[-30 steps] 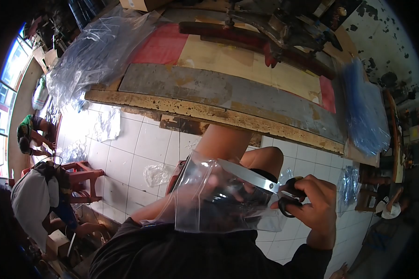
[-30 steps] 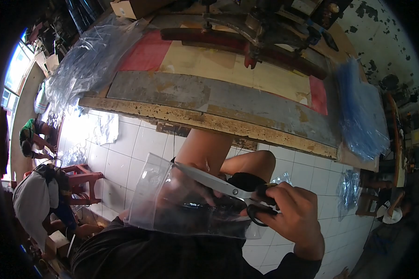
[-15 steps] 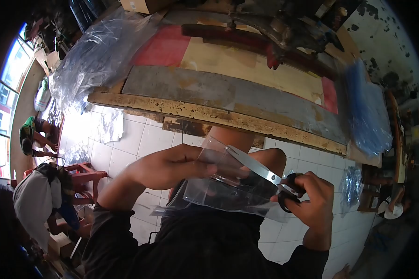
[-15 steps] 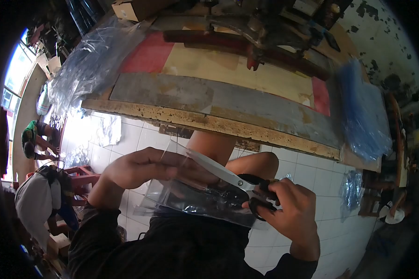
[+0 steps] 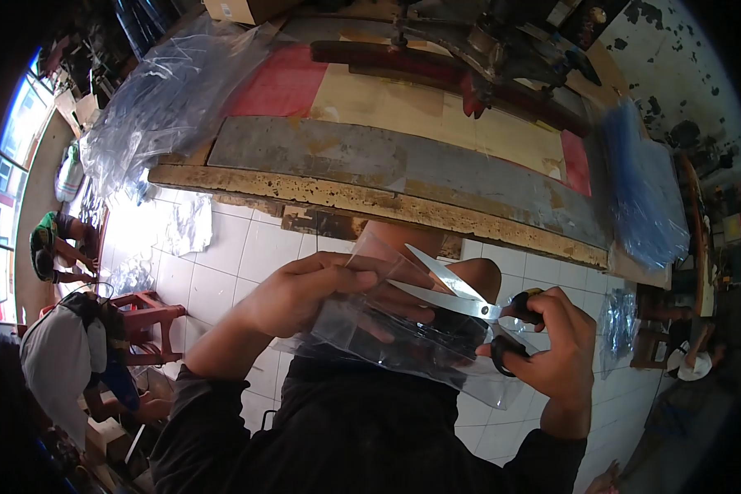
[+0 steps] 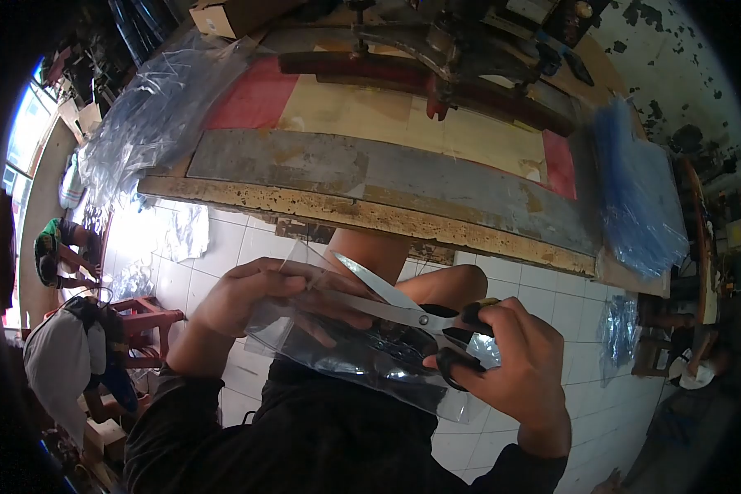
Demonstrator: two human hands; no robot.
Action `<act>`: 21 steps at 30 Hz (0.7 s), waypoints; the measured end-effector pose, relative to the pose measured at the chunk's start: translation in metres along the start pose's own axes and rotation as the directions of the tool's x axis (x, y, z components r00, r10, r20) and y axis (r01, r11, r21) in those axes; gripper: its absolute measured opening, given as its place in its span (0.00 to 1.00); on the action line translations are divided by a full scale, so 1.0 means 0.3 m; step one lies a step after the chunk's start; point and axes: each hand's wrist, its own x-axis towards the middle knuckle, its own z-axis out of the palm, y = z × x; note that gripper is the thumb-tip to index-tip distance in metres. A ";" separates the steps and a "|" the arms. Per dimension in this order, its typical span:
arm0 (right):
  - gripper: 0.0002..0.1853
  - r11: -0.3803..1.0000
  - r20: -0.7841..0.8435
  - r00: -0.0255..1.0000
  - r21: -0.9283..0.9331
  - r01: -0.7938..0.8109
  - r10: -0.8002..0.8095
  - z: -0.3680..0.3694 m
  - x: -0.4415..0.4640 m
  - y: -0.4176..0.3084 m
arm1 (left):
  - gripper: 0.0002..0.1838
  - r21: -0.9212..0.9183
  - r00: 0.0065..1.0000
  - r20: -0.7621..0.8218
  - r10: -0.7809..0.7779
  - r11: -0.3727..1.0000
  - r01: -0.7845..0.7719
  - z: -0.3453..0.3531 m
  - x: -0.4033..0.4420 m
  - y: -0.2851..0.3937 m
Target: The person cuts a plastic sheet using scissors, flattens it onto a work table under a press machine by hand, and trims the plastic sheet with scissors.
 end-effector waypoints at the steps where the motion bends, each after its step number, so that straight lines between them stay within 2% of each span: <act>1: 0.34 1.000 -0.002 1.000 0.011 0.008 -0.008 0.002 0.000 0.000 | 0.31 0.000 1.000 0.000 0.000 1.000 0.000 0.004 0.000 0.001; 6: 0.33 0.999 0.002 1.000 0.034 0.024 -0.024 -0.003 -0.002 0.000 | 0.30 -0.026 1.000 0.011 -0.009 1.000 0.009 0.002 0.000 -0.012; 13: 0.29 0.998 0.045 0.999 -0.058 0.023 -0.021 -0.028 0.003 -0.013 | 0.30 0.032 1.000 0.027 0.009 0.999 -0.010 -0.003 0.001 -0.015; 15: 0.29 0.998 0.043 0.999 -0.061 0.020 -0.018 -0.027 0.001 -0.011 | 0.27 -0.005 0.995 0.096 0.010 1.000 -0.009 -0.009 -0.002 -0.008; 17: 0.32 0.998 0.024 0.998 -0.038 0.058 -0.057 -0.024 -0.002 -0.002 | 0.27 -0.023 0.997 0.075 0.013 1.000 -0.012 -0.004 -0.006 -0.012; 21: 0.29 0.998 0.007 0.999 -0.047 0.032 -0.031 -0.019 0.004 -0.011 | 0.26 -0.044 0.997 0.067 0.030 0.999 -0.027 0.004 -0.002 -0.008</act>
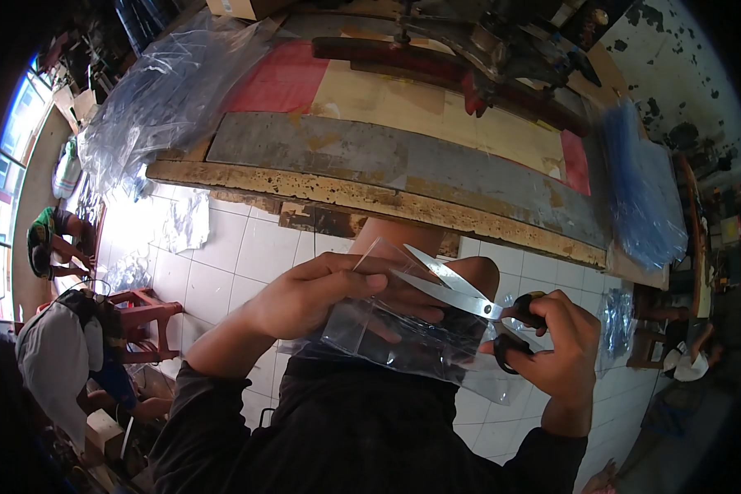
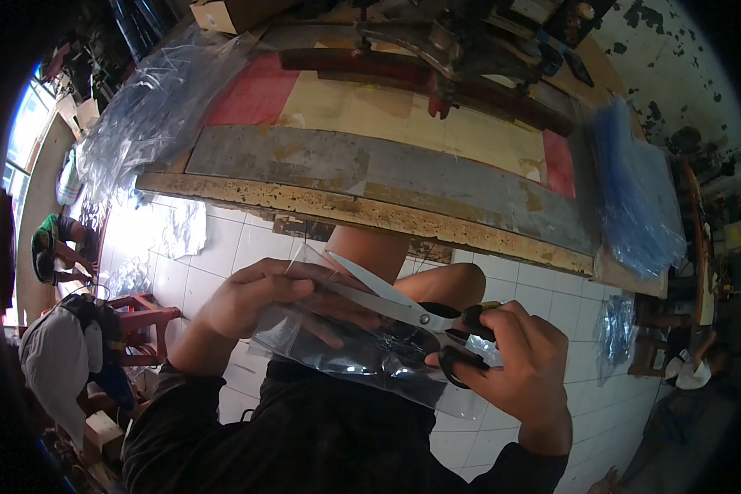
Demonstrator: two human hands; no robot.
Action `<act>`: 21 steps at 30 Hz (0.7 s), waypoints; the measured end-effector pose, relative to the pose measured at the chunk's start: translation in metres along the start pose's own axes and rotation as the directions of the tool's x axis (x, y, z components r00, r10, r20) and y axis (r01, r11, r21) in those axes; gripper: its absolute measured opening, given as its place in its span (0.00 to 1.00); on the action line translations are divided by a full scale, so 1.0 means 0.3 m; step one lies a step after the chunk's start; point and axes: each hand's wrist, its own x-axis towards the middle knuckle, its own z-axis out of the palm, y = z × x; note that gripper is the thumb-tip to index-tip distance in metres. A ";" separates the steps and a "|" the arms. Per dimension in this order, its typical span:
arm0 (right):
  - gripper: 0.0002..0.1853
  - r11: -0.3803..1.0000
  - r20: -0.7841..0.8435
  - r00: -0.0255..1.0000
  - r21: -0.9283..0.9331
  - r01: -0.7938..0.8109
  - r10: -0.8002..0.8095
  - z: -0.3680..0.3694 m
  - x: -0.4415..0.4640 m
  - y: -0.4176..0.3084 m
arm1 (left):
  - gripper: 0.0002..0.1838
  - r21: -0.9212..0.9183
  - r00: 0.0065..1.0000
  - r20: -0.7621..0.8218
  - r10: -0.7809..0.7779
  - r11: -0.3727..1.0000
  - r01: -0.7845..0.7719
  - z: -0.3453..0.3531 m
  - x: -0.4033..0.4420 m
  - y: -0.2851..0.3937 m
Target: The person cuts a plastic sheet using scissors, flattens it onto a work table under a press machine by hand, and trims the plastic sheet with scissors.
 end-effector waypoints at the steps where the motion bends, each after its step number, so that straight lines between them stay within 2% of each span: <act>1: 0.29 1.000 0.004 1.000 -0.006 -0.002 0.002 -0.002 0.002 -0.002 | 0.26 -0.001 1.000 -0.001 0.000 1.000 0.000 -0.003 0.000 -0.003; 13: 0.31 1.000 0.008 1.000 -0.015 0.013 -0.013 0.002 -0.001 0.001 | 0.27 -0.016 1.000 0.006 -0.028 0.999 0.028 -0.010 -0.003 -0.015; 15: 0.31 0.999 0.014 1.000 -0.030 0.011 -0.011 0.003 -0.002 0.002 | 0.27 0.033 0.997 -0.082 -0.007 0.999 0.010 0.005 -0.002 -0.010; 21: 0.25 0.999 0.013 1.000 0.030 0.011 -0.012 -0.001 -0.011 0.014 | 0.25 0.024 0.992 -0.122 -0.015 1.000 0.018 0.004 -0.011 -0.010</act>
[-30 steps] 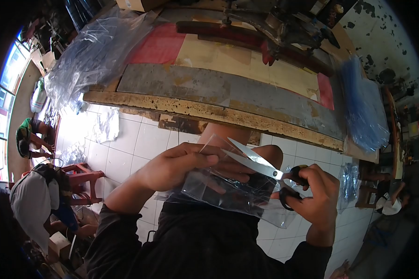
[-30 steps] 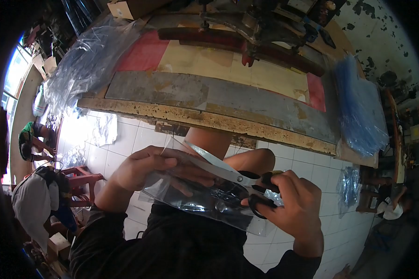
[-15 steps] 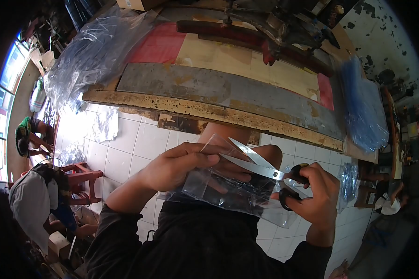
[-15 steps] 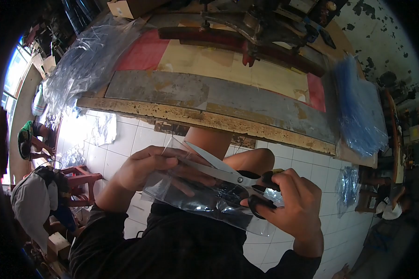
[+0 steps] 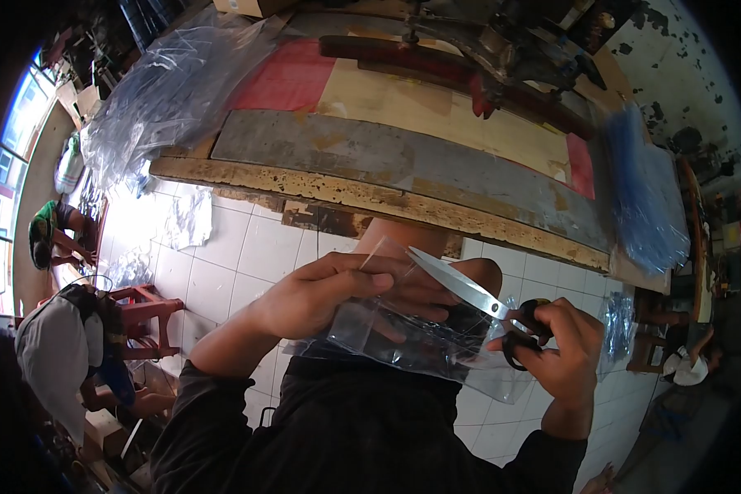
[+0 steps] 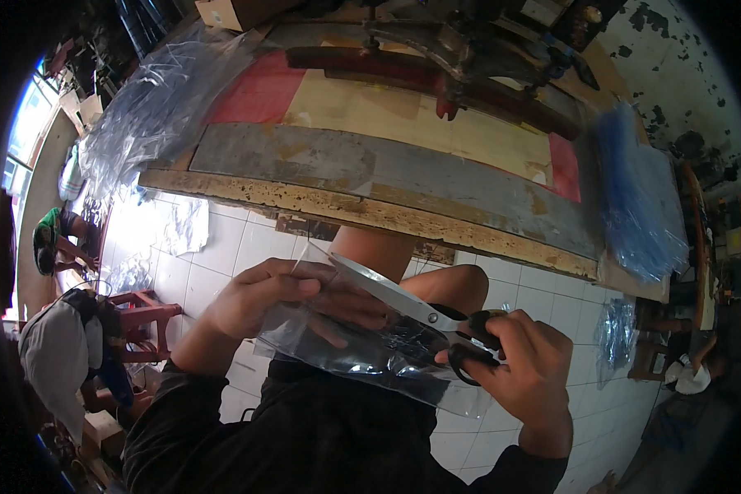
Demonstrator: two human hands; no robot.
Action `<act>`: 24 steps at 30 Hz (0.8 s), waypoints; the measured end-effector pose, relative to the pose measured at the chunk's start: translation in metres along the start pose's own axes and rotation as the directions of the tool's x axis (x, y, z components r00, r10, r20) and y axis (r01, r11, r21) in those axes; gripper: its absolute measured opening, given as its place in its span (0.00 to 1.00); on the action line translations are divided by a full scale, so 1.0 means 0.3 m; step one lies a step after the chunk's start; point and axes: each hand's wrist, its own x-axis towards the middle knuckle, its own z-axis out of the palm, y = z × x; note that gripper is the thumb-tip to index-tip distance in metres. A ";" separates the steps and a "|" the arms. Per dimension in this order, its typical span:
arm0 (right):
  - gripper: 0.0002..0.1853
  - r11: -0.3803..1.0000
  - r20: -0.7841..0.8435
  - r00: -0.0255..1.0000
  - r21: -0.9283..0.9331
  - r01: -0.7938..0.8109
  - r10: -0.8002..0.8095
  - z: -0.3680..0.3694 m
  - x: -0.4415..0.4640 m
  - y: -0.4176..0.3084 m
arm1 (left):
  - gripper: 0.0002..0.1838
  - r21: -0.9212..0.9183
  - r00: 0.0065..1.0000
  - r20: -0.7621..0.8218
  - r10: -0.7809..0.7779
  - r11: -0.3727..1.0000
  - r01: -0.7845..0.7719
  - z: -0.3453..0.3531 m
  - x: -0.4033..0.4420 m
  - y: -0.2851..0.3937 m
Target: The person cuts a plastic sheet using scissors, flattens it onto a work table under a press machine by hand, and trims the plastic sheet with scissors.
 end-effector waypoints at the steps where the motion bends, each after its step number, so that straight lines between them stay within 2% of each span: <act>1: 0.24 1.000 -0.003 1.000 -0.005 0.005 -0.005 -0.001 -0.002 0.003 | 0.25 -0.001 1.000 -0.002 0.000 1.000 0.000 -0.002 0.000 -0.003; 4: 0.24 1.000 -0.011 1.000 -0.016 0.016 -0.016 -0.002 0.004 0.000 | 0.25 -0.009 1.000 -0.003 0.004 1.000 -0.004 -0.011 0.004 -0.012; 12: 0.30 1.000 0.014 1.000 -0.012 -0.021 0.021 0.007 0.026 -0.015 | 0.27 0.057 0.992 0.126 -0.016 0.998 0.009 -0.020 0.018 -0.013; 14: 0.31 0.998 0.001 1.000 -0.068 0.011 -0.011 0.008 0.030 -0.015 | 0.27 0.056 0.993 0.119 -0.022 0.998 0.016 -0.011 0.016 -0.004; 24: 0.25 0.997 -0.006 0.999 -0.065 0.041 -0.041 0.000 0.015 -0.003 | 0.26 0.067 0.994 0.107 -0.015 0.998 0.007 -0.003 0.015 0.002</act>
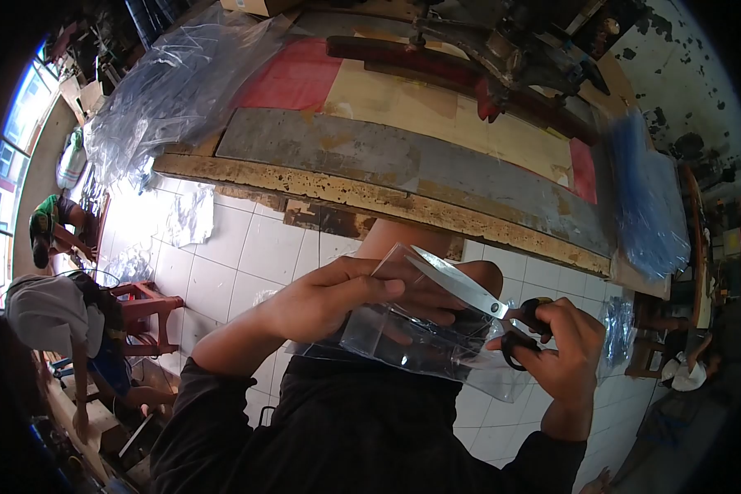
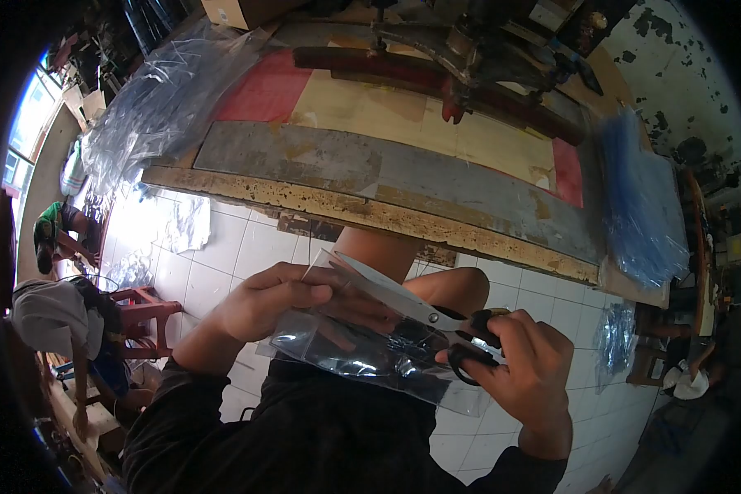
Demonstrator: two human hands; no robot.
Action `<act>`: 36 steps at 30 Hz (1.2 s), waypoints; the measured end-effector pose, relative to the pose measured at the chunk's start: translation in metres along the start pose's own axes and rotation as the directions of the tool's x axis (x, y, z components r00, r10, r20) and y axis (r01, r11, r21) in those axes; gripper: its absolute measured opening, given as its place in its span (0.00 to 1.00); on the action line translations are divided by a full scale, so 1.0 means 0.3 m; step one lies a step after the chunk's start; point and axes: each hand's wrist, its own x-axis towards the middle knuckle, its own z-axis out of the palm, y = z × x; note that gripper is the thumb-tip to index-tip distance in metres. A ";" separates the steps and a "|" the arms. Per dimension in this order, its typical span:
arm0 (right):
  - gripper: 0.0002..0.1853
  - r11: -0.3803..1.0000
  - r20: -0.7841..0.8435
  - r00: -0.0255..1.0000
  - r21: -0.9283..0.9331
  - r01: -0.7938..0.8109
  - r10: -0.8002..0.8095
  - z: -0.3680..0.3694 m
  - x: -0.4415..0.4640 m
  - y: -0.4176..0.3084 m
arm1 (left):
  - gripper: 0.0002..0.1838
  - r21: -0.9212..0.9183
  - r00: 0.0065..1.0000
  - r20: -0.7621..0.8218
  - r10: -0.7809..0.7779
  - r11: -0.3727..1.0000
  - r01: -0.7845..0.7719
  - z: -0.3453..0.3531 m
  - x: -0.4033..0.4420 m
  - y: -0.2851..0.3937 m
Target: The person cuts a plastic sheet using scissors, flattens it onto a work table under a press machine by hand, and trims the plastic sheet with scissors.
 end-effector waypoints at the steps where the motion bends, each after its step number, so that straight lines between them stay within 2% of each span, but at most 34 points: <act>1: 0.24 1.000 0.010 1.000 0.009 -0.007 0.007 -0.004 0.000 -0.001 | 0.26 0.000 1.000 0.000 0.000 1.000 0.000 -0.002 0.001 -0.003; 6: 0.22 0.999 0.007 1.000 0.034 -0.005 0.004 0.004 -0.018 0.015 | 0.25 -0.015 0.999 0.046 0.028 1.000 -0.028 -0.002 0.013 -0.005; 9: 0.22 1.000 -0.004 1.000 0.027 -0.001 0.001 0.004 -0.015 0.015 | 0.26 -0.005 1.000 0.019 0.020 1.000 -0.020 0.014 0.013 0.009; 13: 0.24 0.997 0.003 1.000 0.071 -0.019 0.019 0.001 0.005 0.002 | 0.25 -0.014 0.999 0.016 0.028 1.000 -0.028 0.006 0.012 -0.010; 15: 0.25 0.995 0.013 0.999 0.085 -0.044 0.043 0.002 0.013 -0.009 | 0.26 -0.022 0.999 0.033 -0.018 1.000 0.019 0.000 0.010 -0.015; 17: 0.31 0.999 -0.003 0.999 0.015 -0.039 0.039 0.007 0.016 -0.011 | 0.25 -0.041 0.999 0.034 -0.017 0.999 0.018 0.000 0.011 -0.029; 18: 0.31 0.999 -0.003 0.999 0.015 -0.039 0.039 0.005 0.020 -0.015 | 0.25 -0.061 0.999 0.035 -0.017 0.998 0.019 0.001 0.012 -0.037; 27: 0.24 1.000 -0.004 1.000 0.004 -0.008 0.008 0.013 -0.005 0.028 | 0.24 -0.057 0.998 -0.064 0.001 0.998 -0.005 -0.029 0.017 -0.145; 29: 0.22 0.953 -0.035 0.962 0.149 -0.262 0.270 0.028 -0.005 0.087 | 0.23 -0.085 0.998 -0.042 0.037 0.996 -0.040 -0.018 0.023 -0.057; 30: 0.18 0.921 -0.060 0.925 0.142 -0.364 0.375 0.016 0.015 0.122 | 0.23 -0.116 0.997 -0.025 0.073 0.990 -0.076 -0.013 0.027 -0.025; 31: 0.13 0.872 -0.063 0.873 0.130 -0.473 0.483 0.001 0.058 0.138 | 0.23 -0.009 0.988 -0.082 0.130 0.991 -0.131 -0.059 0.023 -0.061; 32: 0.11 0.817 -0.026 0.840 0.253 -0.518 0.542 0.013 0.067 0.237 | 0.23 0.104 0.973 -0.138 0.186 0.980 -0.172 -0.105 0.018 -0.096; 33: 0.12 0.815 -0.022 0.823 0.153 -0.558 0.568 0.010 0.073 0.312 | 0.25 0.000 0.967 -0.189 0.172 0.985 -0.175 -0.130 0.008 -0.100; 34: 0.12 0.815 -0.031 0.822 0.163 -0.557 0.568 0.014 0.070 0.385 | 0.27 -0.100 0.958 -0.241 0.154 0.978 -0.183 -0.148 -0.003 -0.094; 36: 0.12 0.822 -0.018 0.823 0.055 -0.566 0.568 0.025 0.082 0.475 | 0.29 -0.184 0.946 -0.293 0.139 0.963 -0.198 -0.157 -0.013 -0.065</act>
